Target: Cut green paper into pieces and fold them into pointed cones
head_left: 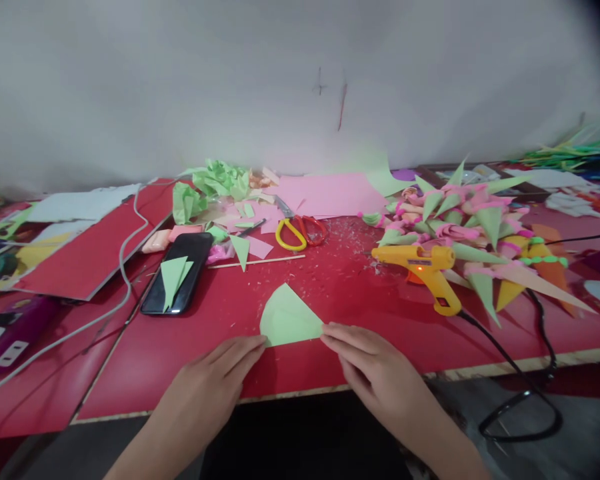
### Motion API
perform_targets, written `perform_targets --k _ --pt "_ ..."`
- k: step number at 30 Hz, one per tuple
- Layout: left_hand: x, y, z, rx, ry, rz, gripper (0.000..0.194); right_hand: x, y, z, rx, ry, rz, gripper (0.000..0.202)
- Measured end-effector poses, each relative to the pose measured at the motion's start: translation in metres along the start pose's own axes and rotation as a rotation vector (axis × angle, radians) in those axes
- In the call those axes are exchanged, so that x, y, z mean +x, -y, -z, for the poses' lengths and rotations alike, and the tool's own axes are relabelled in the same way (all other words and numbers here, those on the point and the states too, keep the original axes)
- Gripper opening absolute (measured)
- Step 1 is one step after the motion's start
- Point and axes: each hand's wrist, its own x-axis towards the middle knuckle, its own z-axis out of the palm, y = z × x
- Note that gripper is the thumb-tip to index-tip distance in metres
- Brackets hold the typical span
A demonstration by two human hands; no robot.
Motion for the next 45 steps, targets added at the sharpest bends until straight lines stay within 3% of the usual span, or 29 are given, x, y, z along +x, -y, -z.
perform_targets --k 4,7,13,20,23,26,30,34,37,40,45 --pt "0.013 -0.003 0.007 -0.139 0.022 0.115 0.030 0.002 -0.003 0.002 0.011 0.003 -0.059 0.033" --pt "0.025 -0.002 0.007 -0.243 0.021 0.095 0.023 0.005 -0.004 0.002 -0.028 0.014 -0.028 0.036" --pt "0.039 0.004 0.000 -0.276 -0.010 0.077 0.025 0.002 0.005 0.006 -0.050 0.119 0.011 0.035" --pt "0.053 0.008 -0.004 -0.315 0.013 0.065 0.032 0.013 0.001 0.002 -0.130 0.015 -0.037 0.043" --pt "0.057 0.010 -0.002 -0.330 0.029 0.027 0.030 0.017 -0.002 0.003 -0.139 0.064 -0.011 0.039" --pt "0.056 0.003 0.004 -0.268 0.020 0.063 0.031 0.015 0.004 0.005 -0.154 0.086 -0.018 0.034" --pt "0.055 -0.022 0.010 -0.231 0.013 0.118 0.035 0.009 0.019 0.004 -0.241 0.069 -0.095 0.032" --pt "0.055 -0.039 0.009 -0.299 0.002 0.094 0.044 0.000 0.015 0.004 -0.181 0.050 -0.096 0.026" --pt "0.054 -0.039 0.006 -0.331 0.000 0.077 0.044 -0.005 0.001 0.010 -0.146 0.074 -0.037 0.040" --pt "0.053 -0.036 0.005 -0.332 -0.010 0.054 0.039 -0.008 -0.008 0.016 -0.100 0.186 0.011 0.056" --pt "0.051 -0.039 0.007 -0.284 -0.020 0.047 0.036 -0.007 -0.004 0.023 0.049 0.269 0.006 0.030"
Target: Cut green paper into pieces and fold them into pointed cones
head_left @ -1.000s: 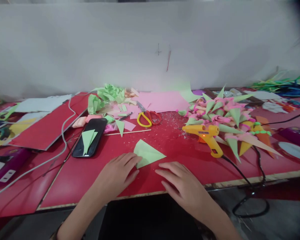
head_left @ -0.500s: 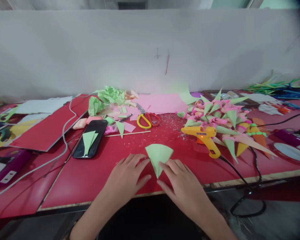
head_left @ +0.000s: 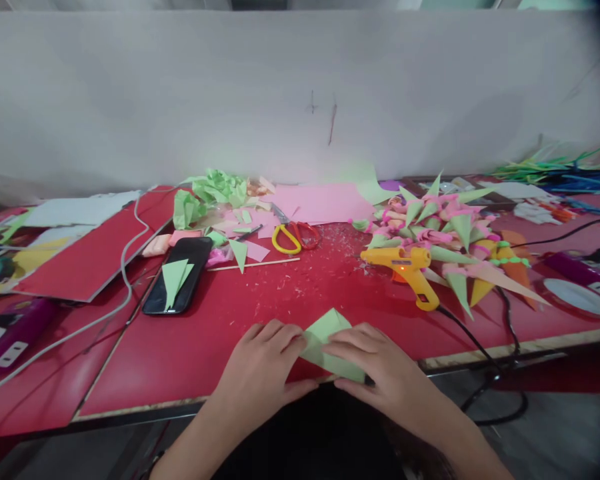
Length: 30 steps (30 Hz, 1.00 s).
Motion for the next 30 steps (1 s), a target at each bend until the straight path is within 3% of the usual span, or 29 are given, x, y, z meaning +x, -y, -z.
perform_targets --k 4,16,20,25,30 --pt "0.001 -0.002 -0.003 -0.028 0.020 -0.006 0.037 0.004 0.003 0.002 0.104 -0.031 0.011 0.019" --pt "0.006 0.004 -0.012 -0.144 -0.032 0.027 0.013 0.015 -0.005 -0.008 0.086 -0.191 -0.001 0.018" --pt "0.004 0.007 -0.014 -0.071 -0.099 0.044 0.016 0.023 -0.005 -0.007 0.148 -0.226 -0.070 0.011" --pt "0.004 0.009 -0.013 0.003 -0.172 0.050 0.023 0.029 -0.003 -0.010 0.147 -0.280 -0.196 0.019" --pt "0.008 0.007 -0.013 0.098 -0.163 0.111 0.026 0.031 -0.004 -0.014 0.072 -0.300 -0.219 0.024"
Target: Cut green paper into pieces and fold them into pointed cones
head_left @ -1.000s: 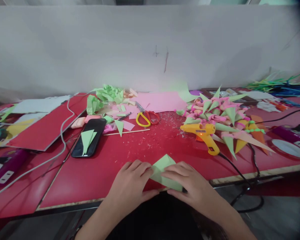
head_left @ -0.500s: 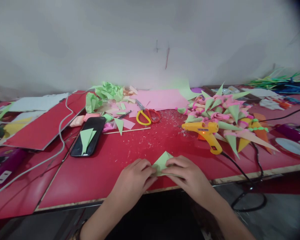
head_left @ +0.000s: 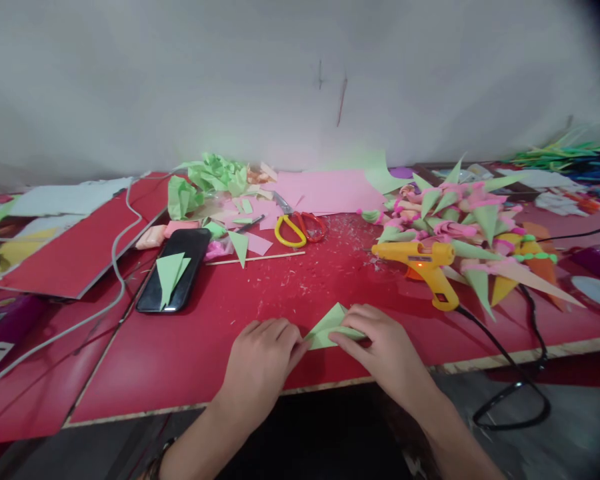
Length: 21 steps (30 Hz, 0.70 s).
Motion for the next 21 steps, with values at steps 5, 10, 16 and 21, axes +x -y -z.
perform_targets --k 5,10,16,21 --pt "0.005 0.004 -0.001 -0.029 0.074 0.022 0.021 0.000 -0.001 -0.004 -0.094 -0.034 -0.008 0.025" --pt "0.007 0.009 -0.002 -0.198 0.104 0.062 0.024 -0.001 -0.001 -0.008 -0.158 -0.037 0.007 0.023" --pt "0.006 0.008 0.001 -0.165 0.164 0.079 0.018 -0.001 -0.001 -0.009 -0.168 -0.044 0.019 0.021" --pt "0.009 0.015 0.002 -0.157 0.251 0.005 0.009 -0.001 -0.005 -0.008 -0.187 -0.058 -0.008 0.010"
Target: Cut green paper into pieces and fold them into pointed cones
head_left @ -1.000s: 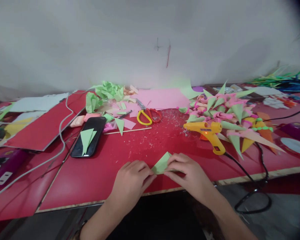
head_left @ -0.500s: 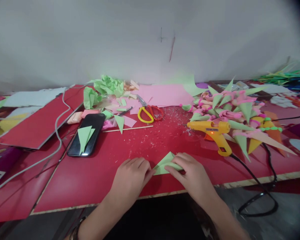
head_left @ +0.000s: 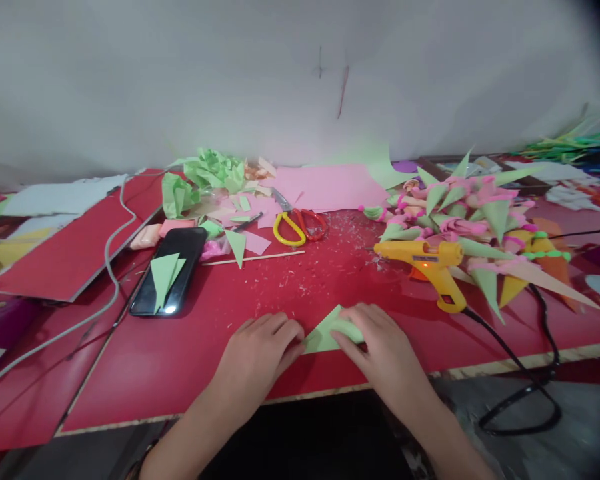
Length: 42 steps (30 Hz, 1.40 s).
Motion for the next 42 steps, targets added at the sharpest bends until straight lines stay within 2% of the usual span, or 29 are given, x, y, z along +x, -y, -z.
perform_targets --k 3,6,9,12,13,15,17,20,27,32,38,42 --pt "0.004 0.007 0.001 -0.044 0.031 -0.136 0.026 -0.002 -0.007 0.002 -0.073 -0.079 -0.069 0.019" --pt "0.006 0.010 0.003 -0.036 0.042 -0.204 0.030 -0.005 -0.013 0.004 -0.117 -0.124 -0.072 0.027" --pt "0.005 0.009 0.004 -0.002 0.042 -0.190 0.027 -0.011 -0.008 0.007 -0.171 -0.218 0.045 0.028" --pt "0.005 0.008 0.003 0.016 0.046 -0.182 0.026 -0.019 0.004 0.007 -0.192 -0.294 0.275 0.027" --pt "0.005 0.008 0.003 0.015 0.043 -0.184 0.026 -0.021 0.009 0.006 -0.171 -0.268 0.338 0.027" --pt "0.006 0.008 0.001 0.013 0.037 -0.187 0.026 -0.026 0.016 0.004 -0.135 -0.173 0.373 0.027" --pt "0.006 0.008 0.000 0.014 0.034 -0.191 0.025 -0.028 0.018 0.003 -0.133 -0.093 0.348 0.027" --pt "0.006 0.009 -0.001 0.027 0.035 -0.199 0.026 -0.030 0.015 0.007 -0.158 -0.057 0.312 0.027" --pt "0.008 0.010 0.005 0.104 0.074 -0.245 0.030 -0.044 -0.007 0.024 -0.253 -0.065 0.244 0.029" --pt "0.009 0.009 0.009 0.132 0.105 -0.251 0.029 -0.049 -0.012 0.033 -0.330 -0.104 0.213 0.031" --pt "0.008 0.012 0.005 0.118 0.092 -0.319 0.038 -0.049 -0.016 0.035 -0.416 -0.126 0.190 0.035" --pt "0.008 0.021 0.010 0.054 0.166 -0.363 0.038 -0.046 -0.024 0.034 -0.372 -0.133 0.143 0.032"
